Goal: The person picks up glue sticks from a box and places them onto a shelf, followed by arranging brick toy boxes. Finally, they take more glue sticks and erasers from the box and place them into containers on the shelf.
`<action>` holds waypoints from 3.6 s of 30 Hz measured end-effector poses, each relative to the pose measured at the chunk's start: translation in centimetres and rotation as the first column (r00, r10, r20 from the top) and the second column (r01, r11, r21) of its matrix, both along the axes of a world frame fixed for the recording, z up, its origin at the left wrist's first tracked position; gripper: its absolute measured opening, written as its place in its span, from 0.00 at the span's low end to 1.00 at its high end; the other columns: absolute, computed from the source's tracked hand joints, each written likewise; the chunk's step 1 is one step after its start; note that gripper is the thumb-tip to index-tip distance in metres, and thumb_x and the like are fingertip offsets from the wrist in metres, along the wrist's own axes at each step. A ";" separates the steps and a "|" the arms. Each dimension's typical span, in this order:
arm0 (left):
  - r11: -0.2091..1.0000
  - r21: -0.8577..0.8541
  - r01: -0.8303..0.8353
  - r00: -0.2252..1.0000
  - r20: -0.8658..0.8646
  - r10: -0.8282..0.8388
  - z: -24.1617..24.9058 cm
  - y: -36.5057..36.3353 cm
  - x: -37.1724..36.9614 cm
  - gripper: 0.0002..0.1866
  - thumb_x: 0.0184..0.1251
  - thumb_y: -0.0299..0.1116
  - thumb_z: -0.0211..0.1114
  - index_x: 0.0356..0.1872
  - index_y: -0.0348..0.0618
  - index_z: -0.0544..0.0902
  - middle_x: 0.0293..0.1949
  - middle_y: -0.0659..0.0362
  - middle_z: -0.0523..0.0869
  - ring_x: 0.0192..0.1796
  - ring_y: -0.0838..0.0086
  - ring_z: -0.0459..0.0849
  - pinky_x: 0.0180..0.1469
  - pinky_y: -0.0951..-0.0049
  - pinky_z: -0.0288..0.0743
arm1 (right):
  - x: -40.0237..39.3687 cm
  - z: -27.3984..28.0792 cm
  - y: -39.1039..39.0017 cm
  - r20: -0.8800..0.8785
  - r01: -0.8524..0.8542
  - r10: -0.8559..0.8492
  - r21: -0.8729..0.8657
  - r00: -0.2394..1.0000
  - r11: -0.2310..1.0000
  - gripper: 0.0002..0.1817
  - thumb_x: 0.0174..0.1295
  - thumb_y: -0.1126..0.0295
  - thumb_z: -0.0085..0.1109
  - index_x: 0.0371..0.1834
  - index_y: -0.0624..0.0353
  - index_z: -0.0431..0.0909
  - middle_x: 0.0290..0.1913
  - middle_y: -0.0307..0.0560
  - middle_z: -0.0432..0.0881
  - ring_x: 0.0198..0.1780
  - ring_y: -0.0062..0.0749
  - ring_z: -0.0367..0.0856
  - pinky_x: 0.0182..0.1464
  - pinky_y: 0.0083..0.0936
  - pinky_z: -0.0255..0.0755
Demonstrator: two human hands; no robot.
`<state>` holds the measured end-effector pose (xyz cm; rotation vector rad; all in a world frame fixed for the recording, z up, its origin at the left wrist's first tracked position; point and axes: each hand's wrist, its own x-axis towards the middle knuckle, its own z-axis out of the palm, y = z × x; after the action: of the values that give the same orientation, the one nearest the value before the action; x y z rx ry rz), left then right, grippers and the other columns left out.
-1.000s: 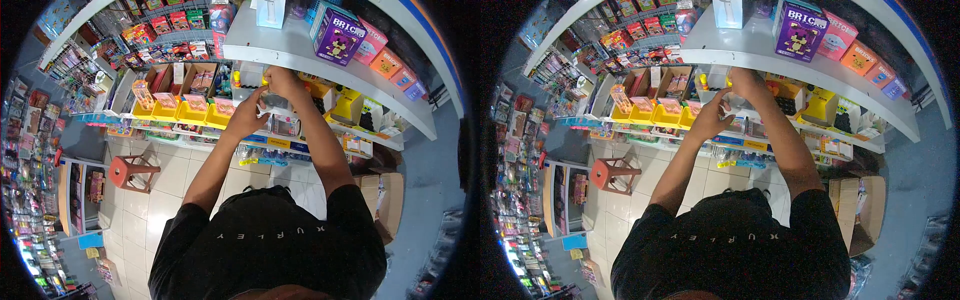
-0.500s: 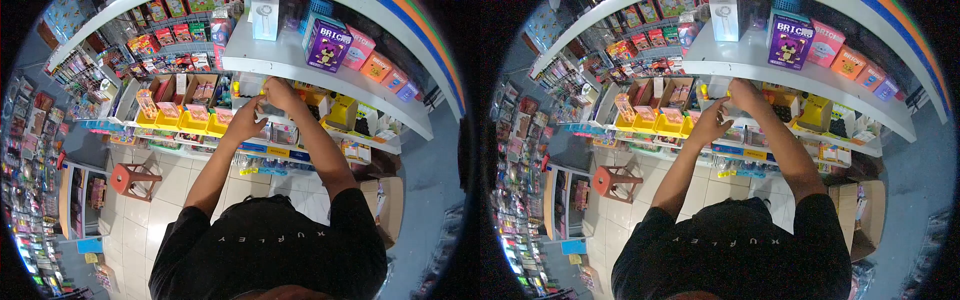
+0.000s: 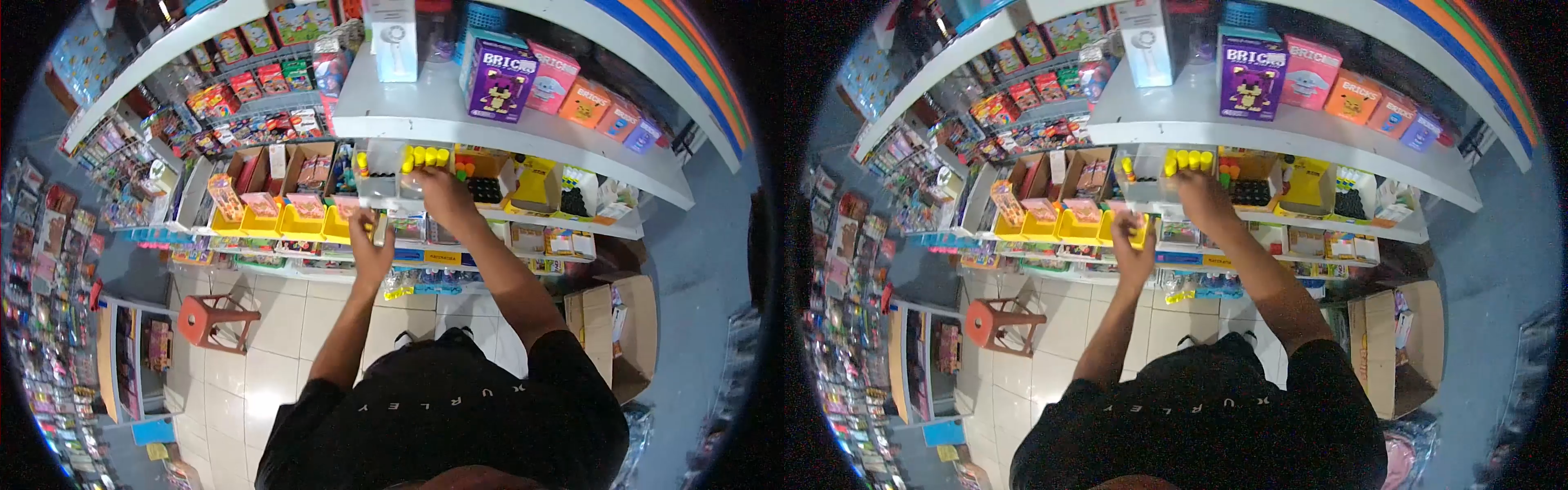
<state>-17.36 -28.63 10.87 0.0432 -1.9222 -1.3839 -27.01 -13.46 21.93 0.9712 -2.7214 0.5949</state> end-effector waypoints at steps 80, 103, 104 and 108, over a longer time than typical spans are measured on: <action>0.160 0.289 0.944 -0.130 0.769 -0.626 -4.8 51.8 7.4 0.17 0.68 0.31 0.67 0.55 0.41 0.78 0.40 0.60 0.85 0.38 0.77 0.83 0.39 0.76 0.78 | 28.1 -17.7 71.0 0.640 0.831 -0.636 -0.006 0.431 0.557 0.13 0.66 0.65 0.57 0.46 0.61 0.80 0.42 0.52 0.83 0.46 0.45 0.82 0.51 0.36 0.75; 0.596 0.282 0.752 -0.097 0.941 -0.323 -4.4 56.9 13.1 0.16 0.69 0.32 0.66 0.54 0.40 0.79 0.40 0.60 0.85 0.36 0.80 0.80 0.37 0.78 0.75 | 27.2 -39.3 75.9 0.998 0.994 -0.048 -0.042 0.038 -0.101 0.27 0.65 0.62 0.59 0.67 0.56 0.67 0.63 0.58 0.74 0.65 0.48 0.71 0.65 0.42 0.68; 0.604 0.299 0.739 -0.105 0.936 -0.336 -4.4 57.0 13.3 0.16 0.69 0.32 0.66 0.55 0.40 0.79 0.40 0.60 0.85 0.36 0.80 0.80 0.38 0.77 0.75 | 26.7 -38.1 75.7 0.997 0.986 0.016 -0.067 0.070 -0.154 0.28 0.65 0.62 0.59 0.68 0.56 0.67 0.63 0.58 0.73 0.66 0.48 0.70 0.65 0.42 0.67; 0.619 0.317 0.719 -0.112 0.931 -0.346 -4.0 57.3 13.8 0.17 0.69 0.33 0.66 0.55 0.39 0.78 0.41 0.59 0.85 0.38 0.78 0.81 0.39 0.76 0.76 | 25.6 -35.3 76.6 0.987 0.978 0.103 -0.103 0.123 -0.184 0.32 0.64 0.62 0.60 0.71 0.55 0.65 0.65 0.58 0.72 0.68 0.50 0.69 0.67 0.44 0.66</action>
<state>-3.53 28.70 6.83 -0.0748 -3.6690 -1.7340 -1.36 63.15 -13.34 -1.4702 -1.6430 2.4537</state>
